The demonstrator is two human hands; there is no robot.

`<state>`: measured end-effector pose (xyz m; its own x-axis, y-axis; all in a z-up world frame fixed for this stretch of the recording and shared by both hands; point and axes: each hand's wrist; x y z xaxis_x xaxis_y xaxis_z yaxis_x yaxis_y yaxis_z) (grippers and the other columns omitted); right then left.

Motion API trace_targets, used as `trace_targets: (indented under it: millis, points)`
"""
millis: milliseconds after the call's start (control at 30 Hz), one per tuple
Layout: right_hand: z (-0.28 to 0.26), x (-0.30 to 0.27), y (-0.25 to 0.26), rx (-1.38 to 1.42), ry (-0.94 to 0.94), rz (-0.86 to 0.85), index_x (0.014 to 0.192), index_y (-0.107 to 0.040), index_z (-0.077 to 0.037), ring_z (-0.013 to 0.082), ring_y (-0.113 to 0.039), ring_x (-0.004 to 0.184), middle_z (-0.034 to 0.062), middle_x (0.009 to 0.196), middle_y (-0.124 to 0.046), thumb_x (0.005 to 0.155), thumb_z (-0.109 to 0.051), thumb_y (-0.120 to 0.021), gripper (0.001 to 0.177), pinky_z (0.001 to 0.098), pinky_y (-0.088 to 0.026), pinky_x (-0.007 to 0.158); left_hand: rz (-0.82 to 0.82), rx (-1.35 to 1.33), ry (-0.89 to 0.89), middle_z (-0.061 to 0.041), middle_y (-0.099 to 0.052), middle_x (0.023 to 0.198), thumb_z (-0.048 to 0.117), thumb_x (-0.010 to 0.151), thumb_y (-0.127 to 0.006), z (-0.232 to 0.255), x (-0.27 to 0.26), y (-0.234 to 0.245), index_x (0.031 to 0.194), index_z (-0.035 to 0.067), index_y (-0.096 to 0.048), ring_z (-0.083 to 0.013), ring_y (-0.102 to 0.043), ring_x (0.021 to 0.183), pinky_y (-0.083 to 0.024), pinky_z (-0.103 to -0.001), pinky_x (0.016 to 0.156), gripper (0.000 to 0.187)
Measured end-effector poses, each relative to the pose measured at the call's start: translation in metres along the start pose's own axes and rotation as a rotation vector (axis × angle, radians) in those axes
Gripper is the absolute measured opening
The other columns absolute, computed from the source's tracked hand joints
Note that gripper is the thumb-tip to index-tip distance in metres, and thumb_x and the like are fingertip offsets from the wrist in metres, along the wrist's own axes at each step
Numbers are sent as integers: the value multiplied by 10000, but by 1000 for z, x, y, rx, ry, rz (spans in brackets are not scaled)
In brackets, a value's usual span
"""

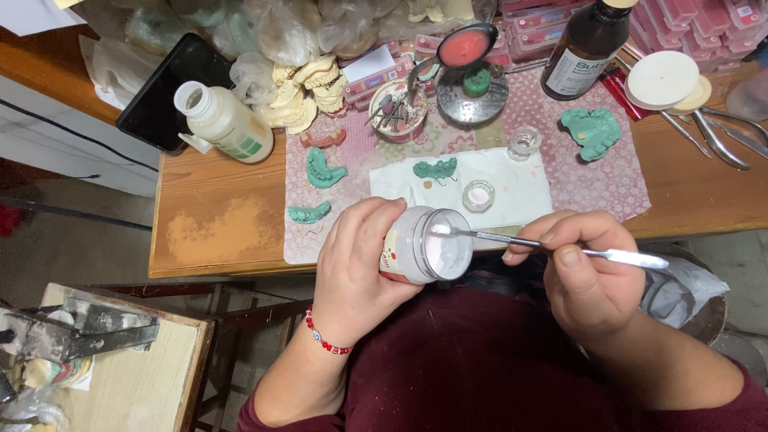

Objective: The person mixes a white powder from a jar with a small amount of pink liquid in a glass container using a metal spatula. They then add a clear liquid from a dropper bottle and continue to stir the mixture.

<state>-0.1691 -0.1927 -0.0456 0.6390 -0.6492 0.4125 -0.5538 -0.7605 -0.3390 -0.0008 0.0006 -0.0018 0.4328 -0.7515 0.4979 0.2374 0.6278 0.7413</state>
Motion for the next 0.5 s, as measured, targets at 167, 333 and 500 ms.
trace_targets:
  millis: [167, 333, 500]
  points:
    - [1, 2, 2, 42, -21, -18, 1057, -546, -43, 300, -724, 737, 245, 954, -680, 1023, -213, -589, 179, 358, -620, 757, 10, -4, -4, -165, -589, 1296, 283, 799, -916, 2, 1, 0, 1377, 54, -531, -357, -632, 1174, -527, -458, 1012, 732]
    - [2, 0, 3, 40, -15, 5, 1054, -560, -33, 306, -727, 725, 241, 978, -686, 1020, -201, -595, 174, 363, -637, 746, 4, -3, 0, -166, -590, 1304, 251, 763, -923, 1, 0, -1, 1384, 51, -535, -357, -628, 1187, -526, -459, 1021, 759]
    - [1, 1, 2, -10, 27, -1, 1035, -562, -47, 305, -733, 721, 233, 949, -685, 1015, -208, -581, 164, 352, -636, 734, 10, 4, -12, -161, -592, 1302, 232, 774, -909, 2, 1, -1, 1384, 52, -532, -353, -631, 1184, -527, -456, 1023, 739]
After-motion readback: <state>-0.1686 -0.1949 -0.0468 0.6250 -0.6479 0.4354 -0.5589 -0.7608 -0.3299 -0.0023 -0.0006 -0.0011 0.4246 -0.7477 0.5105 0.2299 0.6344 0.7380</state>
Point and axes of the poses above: each hand's wrist, its own x-axis towards the middle knuckle, its own y-axis out of the back of the hand, z = x × y
